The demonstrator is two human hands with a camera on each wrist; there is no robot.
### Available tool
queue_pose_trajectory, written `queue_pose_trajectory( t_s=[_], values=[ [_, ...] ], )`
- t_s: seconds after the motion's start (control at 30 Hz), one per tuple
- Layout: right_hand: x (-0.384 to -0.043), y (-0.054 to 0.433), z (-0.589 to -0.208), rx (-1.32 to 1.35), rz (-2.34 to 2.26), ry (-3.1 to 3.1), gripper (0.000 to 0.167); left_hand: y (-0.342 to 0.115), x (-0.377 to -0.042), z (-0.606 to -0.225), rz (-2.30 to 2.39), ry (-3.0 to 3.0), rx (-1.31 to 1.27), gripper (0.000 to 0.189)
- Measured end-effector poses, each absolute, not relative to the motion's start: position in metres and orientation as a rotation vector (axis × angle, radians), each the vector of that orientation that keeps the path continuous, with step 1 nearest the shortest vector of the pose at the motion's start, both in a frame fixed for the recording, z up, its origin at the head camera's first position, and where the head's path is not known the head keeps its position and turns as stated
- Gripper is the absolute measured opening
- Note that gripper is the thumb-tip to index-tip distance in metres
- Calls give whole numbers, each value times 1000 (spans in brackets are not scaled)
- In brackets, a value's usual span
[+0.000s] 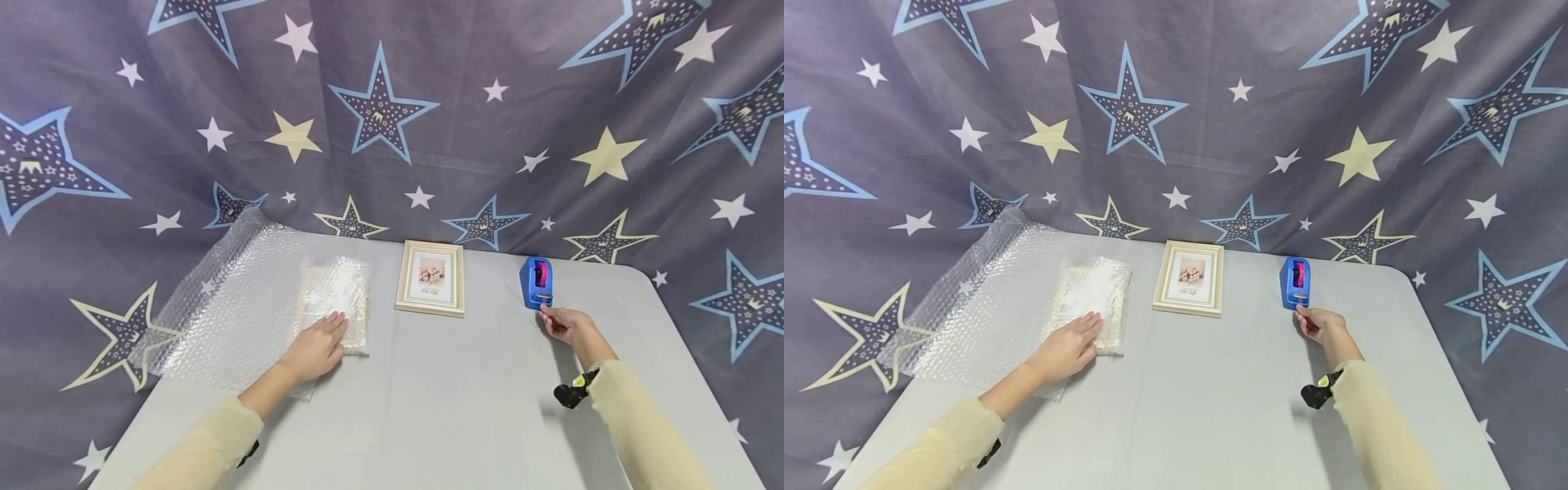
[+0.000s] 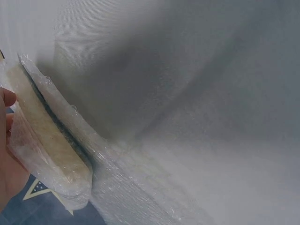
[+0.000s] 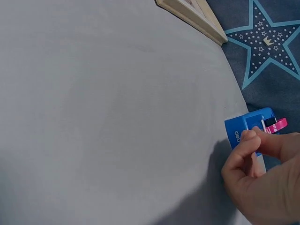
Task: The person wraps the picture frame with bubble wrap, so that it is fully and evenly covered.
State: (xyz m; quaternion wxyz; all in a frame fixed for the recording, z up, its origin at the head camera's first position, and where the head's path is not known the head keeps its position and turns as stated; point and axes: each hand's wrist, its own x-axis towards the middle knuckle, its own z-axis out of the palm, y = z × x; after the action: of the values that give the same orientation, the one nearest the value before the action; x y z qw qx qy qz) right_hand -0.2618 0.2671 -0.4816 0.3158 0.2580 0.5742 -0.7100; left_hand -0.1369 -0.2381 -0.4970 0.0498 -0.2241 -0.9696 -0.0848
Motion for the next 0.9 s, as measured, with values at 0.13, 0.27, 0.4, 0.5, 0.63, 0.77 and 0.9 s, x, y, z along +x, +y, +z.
queue_pose_trajectory(
  t_s=[0.13, 0.27, 0.4, 0.5, 0.63, 0.77, 0.9],
  values=[
    [-260, 267, -480, 708, -1885, 1508, 40, -238, -137, -497, -243, -2962, -674, 46],
    [-259, 268, -481, 718, -1905, 1504, 40, -238, -137, -497, -248, -2964, -673, 46],
    [-258, 268, -481, 699, -1921, 1476, 41, -238, -137, -497, -245, -2964, -677, 46],
    [-256, 268, -481, 695, -1945, 1448, 40, -239, -138, -497, -234, -2965, -677, 47],
    [-255, 268, -481, 689, -1964, 1433, 40, -239, -138, -498, -238, -2963, -677, 46],
    [-254, 268, -481, 690, -1967, 1429, 41, -238, -137, -496, -247, -2955, -679, 45],
    [-253, 268, -482, 698, -1958, 1445, 43, -238, -136, -496, -256, -2951, -676, 45]
  ],
)
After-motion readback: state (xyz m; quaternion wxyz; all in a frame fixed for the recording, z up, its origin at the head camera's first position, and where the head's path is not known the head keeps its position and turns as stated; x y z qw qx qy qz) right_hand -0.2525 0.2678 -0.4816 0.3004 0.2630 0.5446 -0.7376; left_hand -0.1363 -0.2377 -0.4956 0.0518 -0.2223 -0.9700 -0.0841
